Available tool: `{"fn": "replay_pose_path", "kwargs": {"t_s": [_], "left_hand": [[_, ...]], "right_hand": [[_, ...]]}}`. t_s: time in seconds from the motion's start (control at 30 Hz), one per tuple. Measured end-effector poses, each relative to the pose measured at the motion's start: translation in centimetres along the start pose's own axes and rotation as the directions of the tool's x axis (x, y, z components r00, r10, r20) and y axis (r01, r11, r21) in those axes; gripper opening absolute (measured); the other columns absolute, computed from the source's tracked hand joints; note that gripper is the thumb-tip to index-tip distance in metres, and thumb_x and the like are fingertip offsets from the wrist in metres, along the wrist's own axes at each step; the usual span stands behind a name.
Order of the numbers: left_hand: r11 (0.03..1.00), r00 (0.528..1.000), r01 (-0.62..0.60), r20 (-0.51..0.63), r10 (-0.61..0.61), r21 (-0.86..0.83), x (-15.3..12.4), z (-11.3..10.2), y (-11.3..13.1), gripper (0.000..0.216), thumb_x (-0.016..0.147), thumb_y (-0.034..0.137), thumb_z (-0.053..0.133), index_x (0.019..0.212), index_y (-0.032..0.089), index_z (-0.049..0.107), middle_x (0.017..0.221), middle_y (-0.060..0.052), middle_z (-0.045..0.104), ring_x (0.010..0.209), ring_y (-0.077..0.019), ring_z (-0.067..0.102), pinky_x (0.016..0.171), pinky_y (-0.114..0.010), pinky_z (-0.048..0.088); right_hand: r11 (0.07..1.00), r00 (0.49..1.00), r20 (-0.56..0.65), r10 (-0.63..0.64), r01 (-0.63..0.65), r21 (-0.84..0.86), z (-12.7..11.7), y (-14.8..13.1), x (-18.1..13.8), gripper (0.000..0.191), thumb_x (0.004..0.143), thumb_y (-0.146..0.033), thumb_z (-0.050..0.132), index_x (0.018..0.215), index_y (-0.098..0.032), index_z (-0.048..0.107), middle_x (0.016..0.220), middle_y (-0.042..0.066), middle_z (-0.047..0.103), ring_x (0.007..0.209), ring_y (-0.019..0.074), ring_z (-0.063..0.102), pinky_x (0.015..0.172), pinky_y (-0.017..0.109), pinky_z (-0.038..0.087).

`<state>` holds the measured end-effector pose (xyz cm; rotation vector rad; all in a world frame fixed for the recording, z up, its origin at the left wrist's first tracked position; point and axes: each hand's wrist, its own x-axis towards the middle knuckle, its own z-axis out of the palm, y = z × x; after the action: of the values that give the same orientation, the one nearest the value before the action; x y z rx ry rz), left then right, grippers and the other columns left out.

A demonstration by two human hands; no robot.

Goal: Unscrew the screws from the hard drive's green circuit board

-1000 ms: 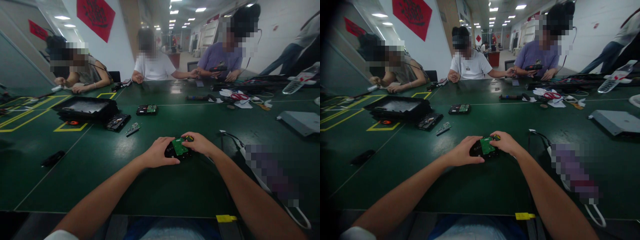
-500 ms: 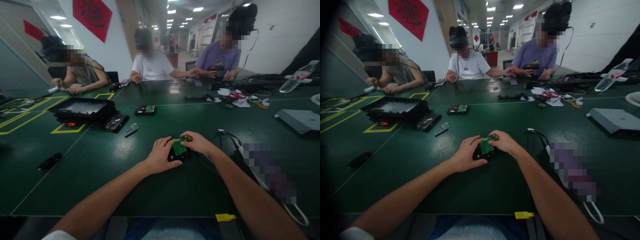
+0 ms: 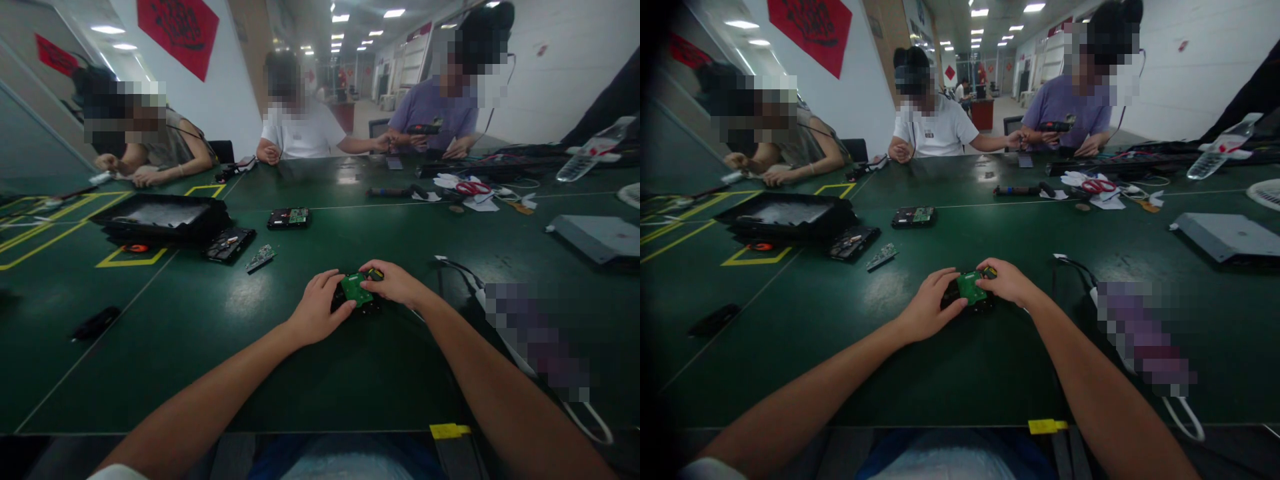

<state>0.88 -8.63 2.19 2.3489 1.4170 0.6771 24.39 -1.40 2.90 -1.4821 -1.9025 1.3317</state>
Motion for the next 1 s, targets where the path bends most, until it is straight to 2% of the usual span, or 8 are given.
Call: {"fn": "replay_pose_path", "kwargs": {"t_s": [0.07, 0.17, 0.3, 0.5, 1.0], "left_hand": [[0.997, 0.996, 0.079, -0.039, -0.078, 0.025, 0.5, 0.6, 0.7, 0.059, 0.098, 0.049, 0.058, 0.145, 0.014, 0.051, 0.147, -0.018, 0.056, 0.139, -0.0341, 0.049, 0.119, -0.055, 0.038], [0.992, 0.992, 0.114, -0.057, -0.111, 0.048, 1.3, 1.2, 1.7, 0.058, 0.098, 0.050, 0.056, 0.145, 0.016, 0.052, 0.144, -0.017, 0.060, 0.135, -0.0356, 0.053, 0.117, -0.058, 0.038], [0.994, 0.995, 0.096, -0.033, -0.094, 0.058, 1.6, 1.5, 1.9, 0.061, 0.097, 0.055, 0.056, 0.146, 0.019, 0.052, 0.146, -0.015, 0.059, 0.137, -0.0365, 0.052, 0.116, -0.058, 0.038], [0.996, 0.998, 0.058, -0.028, -0.056, 0.062, 0.9, 1.2, 0.9, 0.060, 0.097, 0.052, 0.058, 0.146, 0.018, 0.055, 0.149, -0.013, 0.058, 0.137, -0.0335, 0.053, 0.118, -0.054, 0.039], [0.993, 0.995, 0.084, -0.053, -0.079, 0.086, 1.0, 1.7, 1.0, 0.061, 0.094, 0.056, 0.061, 0.143, 0.020, 0.059, 0.147, -0.013, 0.060, 0.135, -0.0351, 0.054, 0.115, -0.055, 0.041]], "right_hand": [[1.000, 1.000, 0.002, -0.002, 0.002, -0.002, 0.0, 0.0, 0.0, 0.037, 0.090, -0.031, 0.075, 0.123, -0.020, 0.065, 0.096, 0.004, 0.066, 0.066, 0.0103, 0.056, 0.057, 0.024, 0.045], [1.000, 1.000, 0.004, -0.014, 0.014, -0.004, -0.1, 0.1, 0.0, 0.037, 0.089, -0.031, 0.075, 0.123, -0.020, 0.065, 0.097, 0.004, 0.066, 0.067, 0.0105, 0.056, 0.057, 0.024, 0.045], [1.000, 1.000, 0.006, -0.019, 0.019, -0.006, -0.2, 0.1, -0.1, 0.037, 0.089, -0.031, 0.074, 0.124, -0.021, 0.065, 0.099, 0.004, 0.067, 0.069, 0.0109, 0.057, 0.057, 0.024, 0.046], [1.000, 1.000, 0.009, 0.004, -0.004, -0.002, -0.1, 0.3, 0.1, 0.038, 0.089, -0.034, 0.075, 0.124, -0.023, 0.065, 0.101, 0.004, 0.066, 0.071, 0.0116, 0.058, 0.059, 0.025, 0.047], [1.000, 1.000, 0.002, -0.001, 0.001, -0.011, 0.0, 0.4, 0.1, 0.040, 0.088, -0.035, 0.076, 0.125, -0.024, 0.065, 0.100, 0.004, 0.065, 0.069, 0.0115, 0.056, 0.058, 0.025, 0.046]]}}
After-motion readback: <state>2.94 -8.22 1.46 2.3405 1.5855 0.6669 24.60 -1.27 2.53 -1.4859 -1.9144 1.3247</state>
